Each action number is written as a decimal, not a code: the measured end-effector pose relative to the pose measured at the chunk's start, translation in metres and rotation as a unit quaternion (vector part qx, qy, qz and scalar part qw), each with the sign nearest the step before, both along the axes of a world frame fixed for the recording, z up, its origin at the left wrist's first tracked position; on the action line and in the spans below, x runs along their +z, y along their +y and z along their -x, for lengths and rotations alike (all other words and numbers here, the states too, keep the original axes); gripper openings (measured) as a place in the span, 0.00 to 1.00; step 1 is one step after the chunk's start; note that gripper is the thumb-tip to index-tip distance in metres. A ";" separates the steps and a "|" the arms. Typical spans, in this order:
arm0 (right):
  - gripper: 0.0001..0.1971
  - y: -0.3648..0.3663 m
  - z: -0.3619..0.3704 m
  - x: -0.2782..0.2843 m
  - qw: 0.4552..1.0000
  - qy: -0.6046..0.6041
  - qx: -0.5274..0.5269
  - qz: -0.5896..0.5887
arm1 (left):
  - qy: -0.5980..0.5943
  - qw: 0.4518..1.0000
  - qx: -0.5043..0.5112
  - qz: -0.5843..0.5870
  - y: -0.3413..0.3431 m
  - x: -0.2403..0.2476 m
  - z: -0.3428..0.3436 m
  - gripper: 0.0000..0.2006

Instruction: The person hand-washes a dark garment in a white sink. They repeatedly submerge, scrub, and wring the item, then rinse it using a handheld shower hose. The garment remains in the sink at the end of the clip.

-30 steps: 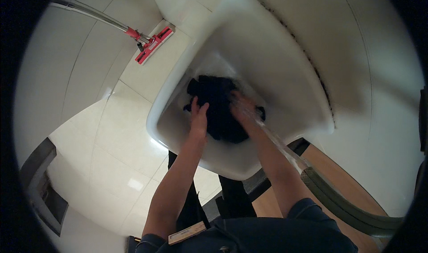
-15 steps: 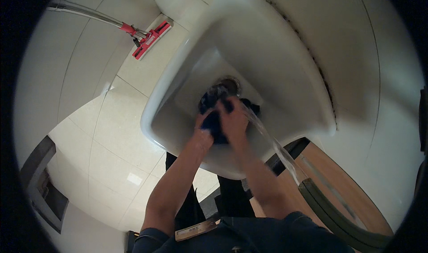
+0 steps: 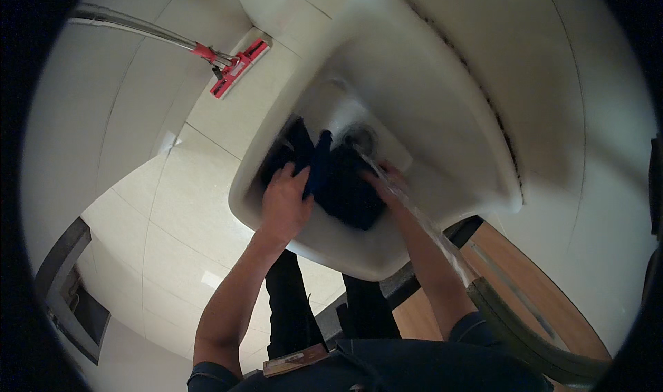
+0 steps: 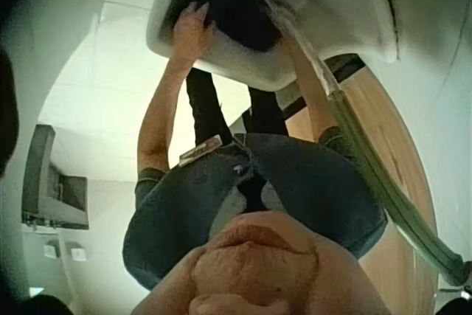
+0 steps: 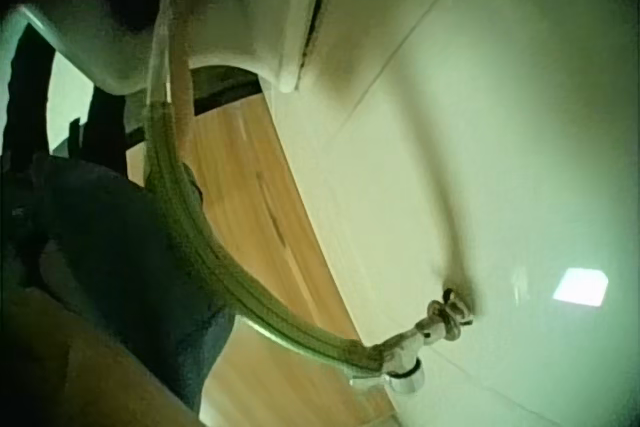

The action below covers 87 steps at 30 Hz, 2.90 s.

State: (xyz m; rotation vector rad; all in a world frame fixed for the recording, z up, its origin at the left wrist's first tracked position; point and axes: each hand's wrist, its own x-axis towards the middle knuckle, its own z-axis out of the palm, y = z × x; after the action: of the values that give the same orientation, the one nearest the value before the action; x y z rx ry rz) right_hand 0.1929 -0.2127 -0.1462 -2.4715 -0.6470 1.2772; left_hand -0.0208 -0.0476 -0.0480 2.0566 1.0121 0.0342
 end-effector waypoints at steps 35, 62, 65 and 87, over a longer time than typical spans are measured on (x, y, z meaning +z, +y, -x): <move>0.25 0.007 0.028 0.060 0.979 -0.029 -0.151 -0.132 | 0.070 0.970 0.095 0.214 -0.058 -0.039 -0.042 0.16; 0.33 0.062 -0.010 -0.035 0.961 -0.202 0.171 0.076 | 0.261 0.899 -0.332 0.116 -0.048 -0.064 -0.074 0.18; 0.31 0.047 -0.039 -0.054 0.993 -0.075 0.018 -0.094 | 0.223 0.927 -0.291 0.084 -0.055 -0.067 -0.070 0.17; 0.27 0.062 -0.044 -0.036 0.998 0.005 0.041 0.040 | 0.275 0.925 -0.255 0.055 -0.059 -0.085 -0.058 0.14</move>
State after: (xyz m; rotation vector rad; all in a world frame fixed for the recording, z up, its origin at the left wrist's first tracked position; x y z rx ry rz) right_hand 0.2366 -0.1507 -0.1827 -2.5243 -0.7160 1.3708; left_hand 0.0371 -0.1063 -0.1331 2.2095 0.7299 -0.8937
